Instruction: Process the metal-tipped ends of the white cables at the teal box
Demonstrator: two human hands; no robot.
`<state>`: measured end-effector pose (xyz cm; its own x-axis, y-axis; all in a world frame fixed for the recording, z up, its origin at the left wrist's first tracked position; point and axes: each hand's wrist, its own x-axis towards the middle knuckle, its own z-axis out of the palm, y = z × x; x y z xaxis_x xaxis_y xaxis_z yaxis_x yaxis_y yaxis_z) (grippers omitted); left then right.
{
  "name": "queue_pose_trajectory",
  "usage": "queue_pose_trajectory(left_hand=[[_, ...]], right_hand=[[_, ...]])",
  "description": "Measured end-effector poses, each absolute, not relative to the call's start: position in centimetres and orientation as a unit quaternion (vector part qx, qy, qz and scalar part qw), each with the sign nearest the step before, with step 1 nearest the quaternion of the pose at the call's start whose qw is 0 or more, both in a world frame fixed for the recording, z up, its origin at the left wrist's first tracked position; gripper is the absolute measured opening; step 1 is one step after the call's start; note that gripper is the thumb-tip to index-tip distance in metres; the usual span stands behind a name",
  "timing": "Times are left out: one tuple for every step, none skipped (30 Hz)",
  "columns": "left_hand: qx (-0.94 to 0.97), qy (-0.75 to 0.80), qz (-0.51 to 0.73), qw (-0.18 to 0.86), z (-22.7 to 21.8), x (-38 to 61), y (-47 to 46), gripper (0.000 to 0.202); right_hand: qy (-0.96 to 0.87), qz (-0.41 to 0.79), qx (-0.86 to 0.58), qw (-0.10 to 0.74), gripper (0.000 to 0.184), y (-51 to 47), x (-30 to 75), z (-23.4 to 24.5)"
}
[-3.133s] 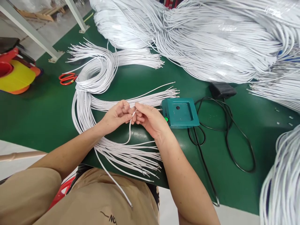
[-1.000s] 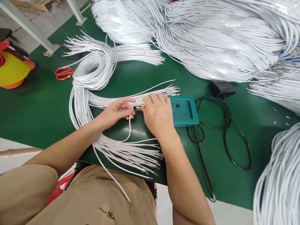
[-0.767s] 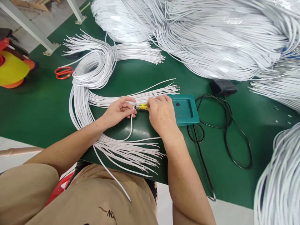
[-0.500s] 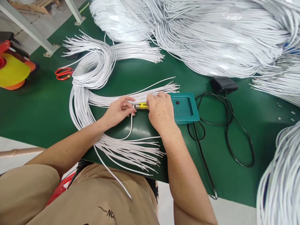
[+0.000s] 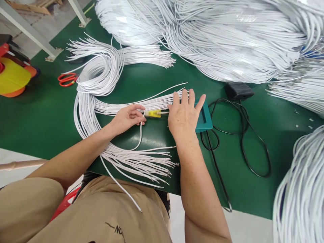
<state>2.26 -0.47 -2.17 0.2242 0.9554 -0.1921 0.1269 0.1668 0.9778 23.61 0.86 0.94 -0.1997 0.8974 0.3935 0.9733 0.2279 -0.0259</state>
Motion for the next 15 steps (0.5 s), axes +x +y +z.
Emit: queue_pose_trajectory(left_hand=[[0.532, 0.504, 0.364, 0.575, -2.1, 2.2, -0.5, 0.039], [0.529, 0.503, 0.368, 0.576, -2.0, 2.0, -0.4, 0.041], [0.525, 0.503, 0.374, 0.576, -1.9, 1.9, -0.4, 0.044], [0.520, 0.503, 0.380, 0.576, -1.7, 1.9, -0.4, 0.047], [0.512, 0.504, 0.387, 0.577, -1.6, 1.8, -0.4, 0.051], [0.504, 0.504, 0.393, 0.581, -1.4, 1.7, -0.4, 0.052], [0.497, 0.502, 0.397, 0.585, -1.3, 1.6, -0.4, 0.052], [0.491, 0.499, 0.400, 0.592, -1.3, 1.6, -0.3, 0.049], [0.485, 0.494, 0.402, 0.600, -1.3, 1.5, -0.3, 0.045], [0.479, 0.489, 0.404, 0.607, -1.4, 1.5, -0.3, 0.041], [0.474, 0.483, 0.405, 0.615, -1.4, 1.4, -0.3, 0.039], [0.471, 0.479, 0.402, 0.622, -1.4, 1.4, -0.4, 0.037], [0.472, 0.478, 0.396, 0.626, -1.3, 1.4, -0.4, 0.035], [0.482, 0.479, 0.382, 0.626, -1.0, 1.3, -0.5, 0.034], [0.499, 0.484, 0.372, 0.616, -0.6, 1.3, -0.7, 0.035]], right_hand=[[-0.769, -0.108, -0.609, 0.160, 0.037, 0.9, 23.7, 0.8], [-0.772, -0.102, -0.607, 0.158, 0.037, 1.0, 23.8, 0.8], [-0.773, -0.097, -0.606, 0.161, 0.036, 1.1, 23.8, 0.9], [-0.772, -0.091, -0.606, 0.168, 0.036, 1.0, 23.7, 1.1], [-0.774, -0.080, -0.602, 0.178, 0.035, 0.9, 23.5, 1.4], [-0.781, -0.063, -0.591, 0.192, 0.034, 0.7, 23.2, 1.8], [-0.797, -0.034, -0.568, 0.205, 0.031, 0.4, 22.7, 2.2], [-0.819, 0.006, -0.533, 0.213, 0.029, -0.1, 22.0, 2.7], [-0.843, 0.051, -0.488, 0.219, 0.025, -0.8, 21.2, 3.1], [-0.879, 0.105, -0.421, 0.198, 0.023, -1.5, 20.3, 3.4], [-0.905, 0.144, -0.362, 0.173, 0.022, -2.3, 19.4, 3.6], [-0.926, 0.161, -0.311, 0.139, 0.022, -3.1, 18.4, 3.7], [-0.940, 0.158, -0.287, 0.098, 0.021, -3.8, 17.6, 3.7], [-0.946, 0.154, -0.281, 0.053, 0.021, -4.5, 16.9, 3.7], [-0.944, 0.169, -0.284, 0.013, 0.019, -5.0, 16.4, 3.6]])
